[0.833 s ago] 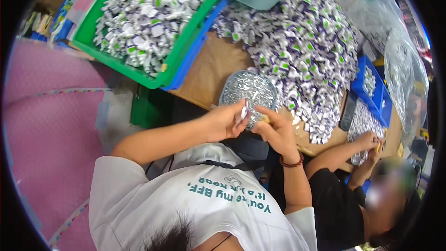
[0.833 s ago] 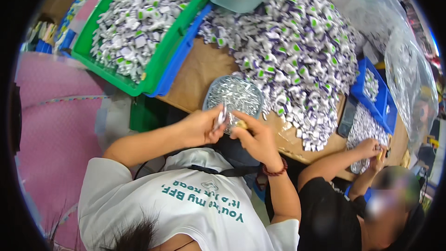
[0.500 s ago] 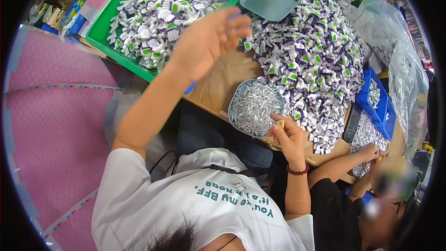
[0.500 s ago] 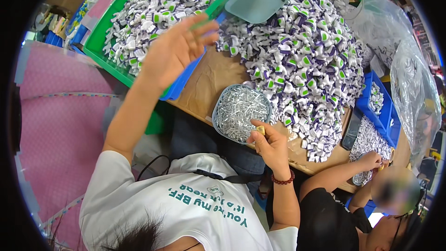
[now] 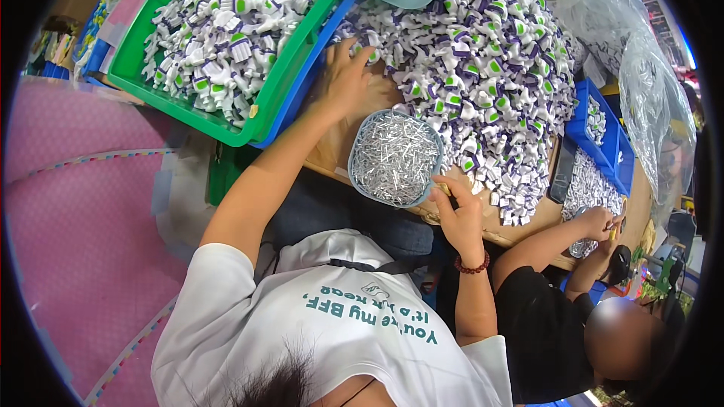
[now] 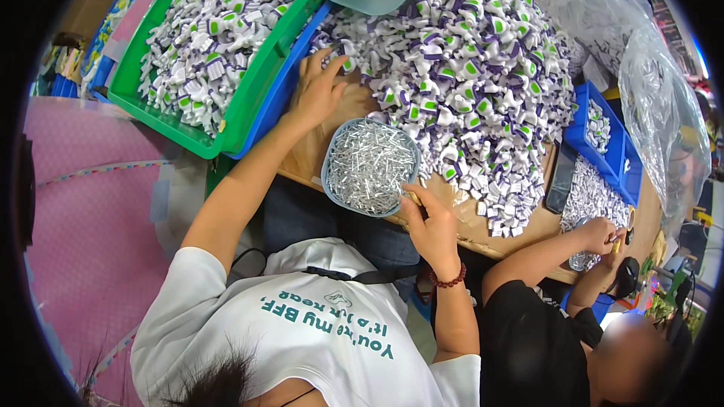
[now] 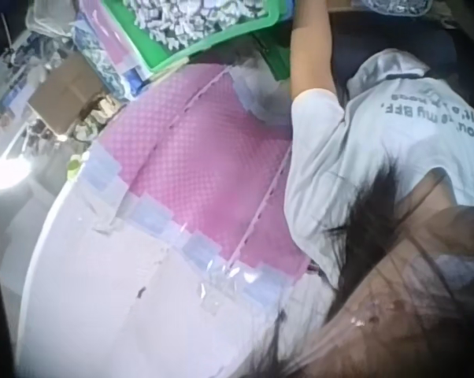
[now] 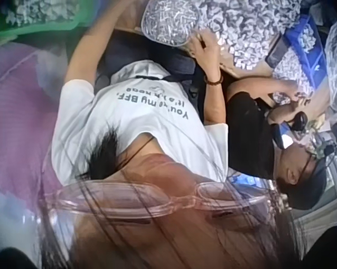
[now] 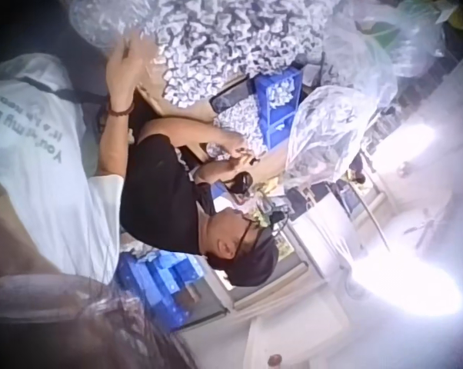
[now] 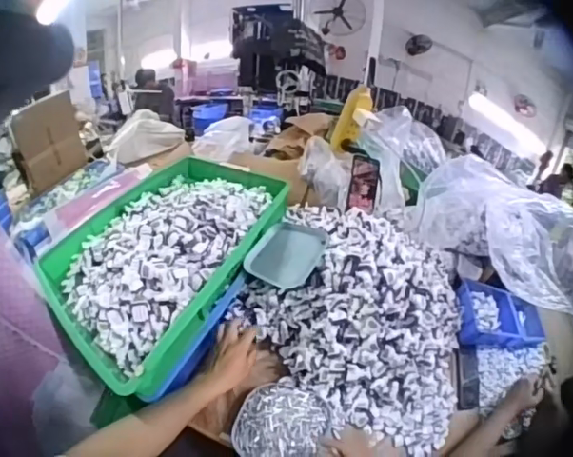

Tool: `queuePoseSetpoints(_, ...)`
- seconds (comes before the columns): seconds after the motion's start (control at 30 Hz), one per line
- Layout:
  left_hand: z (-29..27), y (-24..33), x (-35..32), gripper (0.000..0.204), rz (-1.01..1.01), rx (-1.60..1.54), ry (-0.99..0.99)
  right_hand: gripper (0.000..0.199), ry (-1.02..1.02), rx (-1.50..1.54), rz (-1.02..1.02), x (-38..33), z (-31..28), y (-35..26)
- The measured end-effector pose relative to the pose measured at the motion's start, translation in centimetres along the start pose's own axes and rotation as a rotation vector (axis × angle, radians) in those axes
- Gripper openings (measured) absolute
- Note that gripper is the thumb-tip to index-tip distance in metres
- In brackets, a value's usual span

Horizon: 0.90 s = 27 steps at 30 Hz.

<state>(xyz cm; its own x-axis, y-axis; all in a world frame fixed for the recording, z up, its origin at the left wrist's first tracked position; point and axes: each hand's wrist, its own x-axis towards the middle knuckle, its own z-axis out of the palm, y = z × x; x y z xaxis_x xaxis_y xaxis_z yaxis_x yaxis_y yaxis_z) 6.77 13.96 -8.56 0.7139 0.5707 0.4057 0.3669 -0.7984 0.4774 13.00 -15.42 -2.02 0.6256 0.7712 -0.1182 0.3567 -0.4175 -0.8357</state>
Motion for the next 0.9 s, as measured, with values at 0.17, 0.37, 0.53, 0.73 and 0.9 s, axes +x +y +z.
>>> queuePoseSetpoints(0.17,1.6,-0.2,1.2,0.04,0.08,0.081,0.005,0.021,0.016,-0.049,0.027,0.1,-0.1,0.8)
queuePoseSetpoints(0.37,1.4,-1.1,0.9,0.035,-0.01,-0.049,0.066,0.01,0.108,-0.38,-0.249,1.3,1.1,0.5)
queuePoseSetpoints(0.53,-3.2,3.5,-0.9,0.022,-0.677,-1.081,0.013,0.008,0.062,-0.657,-0.214,1.8,1.8,-0.7)
queuePoseSetpoints(0.73,-8.6,6.3,-4.5,0.023,-0.939,-2.142,-0.455,0.009,0.03,-0.666,-0.22,2.8,2.3,-0.4)
queuePoseSetpoints(0.9,-9.2,8.4,-8.0,0.025,-0.935,-1.913,-0.584,0.01,0.088,-0.452,-0.233,2.6,2.2,0.0)
